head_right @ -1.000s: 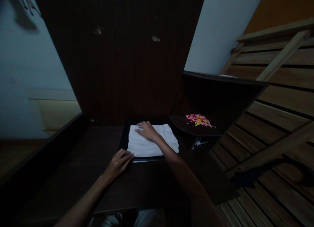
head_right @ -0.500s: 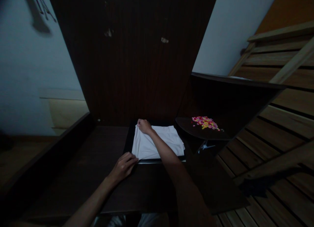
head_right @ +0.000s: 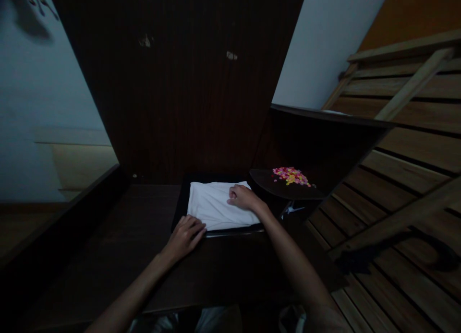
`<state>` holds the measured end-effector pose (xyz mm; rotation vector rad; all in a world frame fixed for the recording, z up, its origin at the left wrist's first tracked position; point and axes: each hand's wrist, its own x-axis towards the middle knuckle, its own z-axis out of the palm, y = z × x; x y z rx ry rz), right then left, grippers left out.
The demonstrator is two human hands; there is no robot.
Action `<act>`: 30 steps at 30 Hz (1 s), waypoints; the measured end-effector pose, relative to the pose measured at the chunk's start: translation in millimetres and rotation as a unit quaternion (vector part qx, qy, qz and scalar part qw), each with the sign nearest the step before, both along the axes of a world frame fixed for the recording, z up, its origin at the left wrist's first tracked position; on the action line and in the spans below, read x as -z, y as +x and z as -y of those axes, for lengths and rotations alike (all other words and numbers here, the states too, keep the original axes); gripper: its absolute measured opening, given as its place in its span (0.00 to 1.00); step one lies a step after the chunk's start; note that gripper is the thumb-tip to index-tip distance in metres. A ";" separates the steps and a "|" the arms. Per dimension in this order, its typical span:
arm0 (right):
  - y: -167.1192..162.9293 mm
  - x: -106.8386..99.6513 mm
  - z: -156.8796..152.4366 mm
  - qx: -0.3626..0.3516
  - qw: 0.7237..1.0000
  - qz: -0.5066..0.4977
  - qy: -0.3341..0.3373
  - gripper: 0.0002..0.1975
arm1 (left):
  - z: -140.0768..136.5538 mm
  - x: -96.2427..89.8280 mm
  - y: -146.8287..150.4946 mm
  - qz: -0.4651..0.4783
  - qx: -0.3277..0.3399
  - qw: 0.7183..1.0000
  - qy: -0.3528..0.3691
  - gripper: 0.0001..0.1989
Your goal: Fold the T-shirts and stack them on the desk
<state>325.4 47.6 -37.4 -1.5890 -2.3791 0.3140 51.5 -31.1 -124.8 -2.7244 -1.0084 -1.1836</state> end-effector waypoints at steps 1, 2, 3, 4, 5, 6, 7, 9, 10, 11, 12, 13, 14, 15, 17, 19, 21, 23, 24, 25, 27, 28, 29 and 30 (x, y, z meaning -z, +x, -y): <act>9.9 1.9 4.8 0.023 0.999 0.030 -0.006 0.06 | -1.4 -0.1 4.7 -0.018 0.008 1.000 -0.002 0.08; 17.6 4.5 8.5 0.043 0.998 0.053 -0.009 0.07 | -2.8 -0.2 9.0 -0.035 0.016 0.999 -0.003 0.08; 23.1 7.6 11.0 0.056 0.996 0.069 -0.010 0.08 | -4.1 -0.4 12.6 -0.047 0.022 0.999 -0.006 0.08; 26.5 10.8 12.7 0.064 0.995 0.078 -0.010 0.08 | -5.2 -0.6 15.3 -0.053 0.027 0.998 -0.012 0.09; 28.3 13.9 13.4 0.068 0.994 0.083 -0.010 0.07 | -6.3 -1.0 16.9 -0.052 0.031 0.998 -0.022 0.09; 28.8 16.4 13.5 0.069 0.994 0.083 -0.008 0.05 | -7.3 -1.6 17.6 -0.045 0.036 0.998 -0.034 0.09; 28.7 18.1 13.0 0.071 0.994 0.083 -0.005 0.03 | -8.3 -2.5 17.2 -0.035 0.044 0.997 -0.048 0.09; 28.1 18.5 10.8 0.080 0.993 0.083 0.002 0.04 | -9.8 -5.1 13.7 -0.015 0.069 0.994 -0.080 0.09; 28.2 17.4 9.4 0.089 0.992 0.083 0.010 0.05 | -10.3 -6.8 11.1 -0.008 0.086 0.992 -0.095 0.09; 28.7 15.6 8.1 0.101 0.991 0.081 0.020 0.05 | -10.8 -8.6 8.3 -0.005 0.103 0.989 -0.108 0.09; 29.5 13.4 6.9 0.115 0.990 0.078 0.033 0.05 | -11.2 -10.5 5.5 -0.005 0.118 0.986 -0.119 0.10; 30.5 11.0 6.2 0.128 0.988 0.071 0.046 0.05 | -11.5 -12.4 3.3 -0.009 0.129 0.984 -0.127 0.10; 31.6 8.8 6.2 0.137 0.987 0.062 0.057 0.04 | -11.8 -14.2 1.7 -0.014 0.133 0.982 -0.132 0.10; 32.8 7.0 7.0 0.142 0.987 0.048 0.065 0.04 | -12.0 -15.8 1.0 -0.020 0.133 0.982 -0.136 0.10; 35.3 4.9 12.0 0.147 0.986 0.010 0.076 0.04 | -12.5 -18.3 2.4 -0.026 0.119 0.983 -0.138 0.08; 38.7 5.2 21.9 0.155 0.984 -0.031 0.082 0.07 | -13.2 -19.7 7.2 -0.024 0.101 0.985 -0.135 0.08; 43.0 7.8 36.3 0.159 0.983 -0.062 0.072 0.10 | -14.2 -20.0 13.8 -0.024 0.090 0.988 -0.127 0.10; 47.8 12.3 53.1 0.146 0.985 -0.081 0.038 0.11 | -15.6 -19.5 21.0 -0.034 0.083 0.989 -0.114 0.10; 50.0 15.1 61.5 0.140 0.986 -0.088 0.020 0.11 | -16.3 -18.9 24.7 -0.043 0.080 0.990 -0.105 0.10; 51.9 18.1 69.3 0.141 0.986 -0.094 0.008 0.11 | -17.0 -18.4 28.3 -0.056 0.079 0.991 -0.095 0.10; 54.2 24.2 81.9 0.161 0.981 -0.104 0.006 0.12 | -18.3 -17.2 35.5 -0.083 0.077 0.991 -0.073 0.10; 54.7 27.1 86.2 0.174 0.978 -0.113 0.013 0.13 | -18.8 -16.7 39.0 -0.094 0.077 0.991 -0.062 0.09; 54.7 29.8 89.0 0.182 0.975 -0.126 0.021 0.13 | -19.3 -16.3 42.2 -0.104 0.077 0.990 -0.053 0.09; 54.5 32.2 90.2 0.184 0.972 -0.145 0.027 0.13 | -19.7 -16.1 45.0 -0.112 0.078 0.990 -0.046 0.09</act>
